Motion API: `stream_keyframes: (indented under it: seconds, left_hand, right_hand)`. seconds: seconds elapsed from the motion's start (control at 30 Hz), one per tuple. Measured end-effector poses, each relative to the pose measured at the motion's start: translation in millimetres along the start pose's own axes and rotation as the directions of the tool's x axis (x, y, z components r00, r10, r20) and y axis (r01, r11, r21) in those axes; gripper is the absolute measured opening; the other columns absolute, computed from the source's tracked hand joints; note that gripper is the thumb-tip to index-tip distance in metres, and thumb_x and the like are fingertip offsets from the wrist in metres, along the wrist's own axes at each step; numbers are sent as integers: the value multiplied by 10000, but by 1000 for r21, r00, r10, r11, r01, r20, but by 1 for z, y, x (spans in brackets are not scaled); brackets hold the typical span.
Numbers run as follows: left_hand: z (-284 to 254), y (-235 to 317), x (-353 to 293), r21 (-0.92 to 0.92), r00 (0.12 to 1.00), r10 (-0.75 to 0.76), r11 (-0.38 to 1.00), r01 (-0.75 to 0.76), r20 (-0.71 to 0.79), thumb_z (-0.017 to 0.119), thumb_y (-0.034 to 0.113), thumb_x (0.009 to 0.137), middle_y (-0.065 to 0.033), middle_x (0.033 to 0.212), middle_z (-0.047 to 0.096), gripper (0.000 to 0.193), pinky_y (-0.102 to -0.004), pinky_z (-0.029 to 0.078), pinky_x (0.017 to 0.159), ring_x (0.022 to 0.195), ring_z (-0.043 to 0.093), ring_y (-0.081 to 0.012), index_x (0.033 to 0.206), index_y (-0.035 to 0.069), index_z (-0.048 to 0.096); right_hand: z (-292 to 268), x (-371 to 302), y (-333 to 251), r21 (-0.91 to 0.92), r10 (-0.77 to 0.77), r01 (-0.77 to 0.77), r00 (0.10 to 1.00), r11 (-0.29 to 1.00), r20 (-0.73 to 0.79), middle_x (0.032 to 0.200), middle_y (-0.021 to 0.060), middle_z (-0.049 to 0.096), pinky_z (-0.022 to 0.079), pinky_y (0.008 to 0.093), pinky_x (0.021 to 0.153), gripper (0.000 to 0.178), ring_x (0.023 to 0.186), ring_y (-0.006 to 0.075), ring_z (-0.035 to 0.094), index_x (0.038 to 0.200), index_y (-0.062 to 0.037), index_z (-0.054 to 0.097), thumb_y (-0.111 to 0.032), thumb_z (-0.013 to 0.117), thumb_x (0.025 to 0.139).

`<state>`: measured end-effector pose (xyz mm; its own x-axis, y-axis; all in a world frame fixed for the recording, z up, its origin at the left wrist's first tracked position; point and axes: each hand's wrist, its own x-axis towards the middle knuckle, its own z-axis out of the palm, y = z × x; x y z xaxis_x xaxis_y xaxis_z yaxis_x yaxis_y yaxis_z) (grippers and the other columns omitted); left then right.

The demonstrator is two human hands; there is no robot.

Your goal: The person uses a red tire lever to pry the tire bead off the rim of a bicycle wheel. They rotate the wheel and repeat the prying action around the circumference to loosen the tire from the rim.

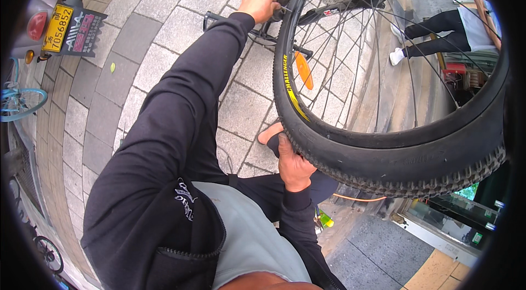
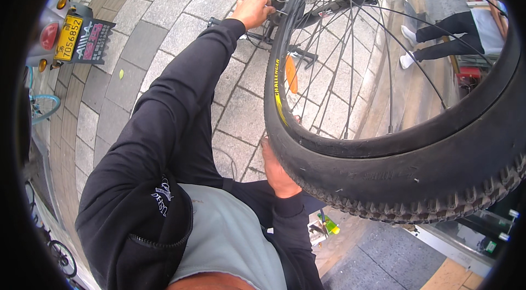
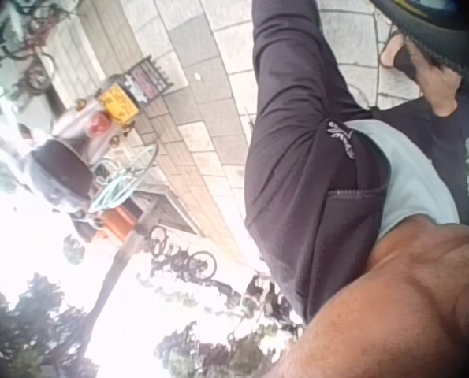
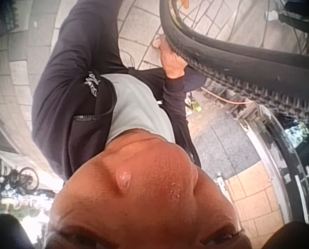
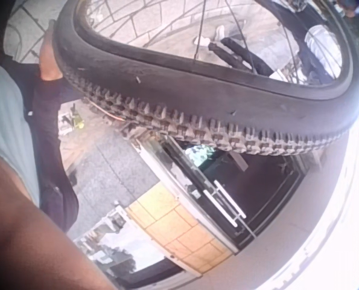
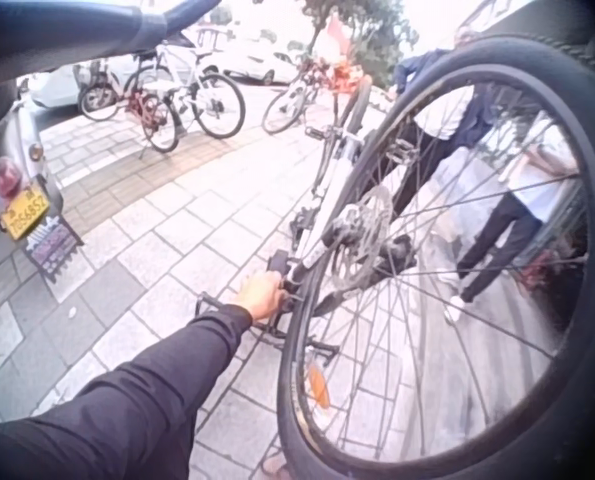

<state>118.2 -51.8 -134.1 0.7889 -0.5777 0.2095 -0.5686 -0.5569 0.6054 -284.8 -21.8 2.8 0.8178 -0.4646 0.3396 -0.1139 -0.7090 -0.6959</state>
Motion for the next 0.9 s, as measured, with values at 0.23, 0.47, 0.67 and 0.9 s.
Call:
stream_keyframes:
  seconds: [0.23, 0.47, 0.67, 0.9]
  left_hand:
    - [-1, 0, 0, -1, 1000, 3, 1000, -3, 5, 733, 348, 984, -118, 1170, 716, 266, -607, 381, 1086, 1242, 596, -340, 1091, 107, 701]
    - [-1, 2, 1, 8, 1000, 9, 1000, -9, 7, 714, 314, 995, -106, 1206, 717, 233, -701, 362, 1117, 1266, 608, -335, 1067, 94, 684]
    - [-2, 1, -1, 6, 1000, 9, 1000, -9, 1, 707, 316, 998, -104, 1199, 718, 232, -708, 367, 1108, 1262, 608, -335, 1065, 96, 681]
    - [1, 1, -1, -7, 1000, -6, 1000, 6, 14, 729, 361, 984, -114, 1178, 710, 277, -602, 370, 1089, 1240, 586, -340, 1080, 104, 687]
  right_hand:
    - [8, -10, 21, -12, 175, -175, 980, 984, 89, 1260, 191, 735, 497, 455, 1071, 481, 1176, 345, 682, 1336, 12, 680, -177, 826, 919]
    - [32, 5, 43, -54, 293, -288, 945, 956, 143, 1279, 200, 702, 495, 460, 1041, 514, 1146, 368, 657, 1363, 23, 631, -232, 798, 948]
    - [35, 7, 39, -123, 292, -277, 946, 953, 140, 1312, 195, 692, 438, 467, 1129, 630, 1204, 345, 634, 1418, 61, 573, -288, 810, 949]
    - [2, -9, 4, 68, 93, -93, 996, 993, 5, 1134, 116, 760, 522, 396, 978, 348, 1032, 246, 691, 1225, 40, 714, -133, 819, 942]
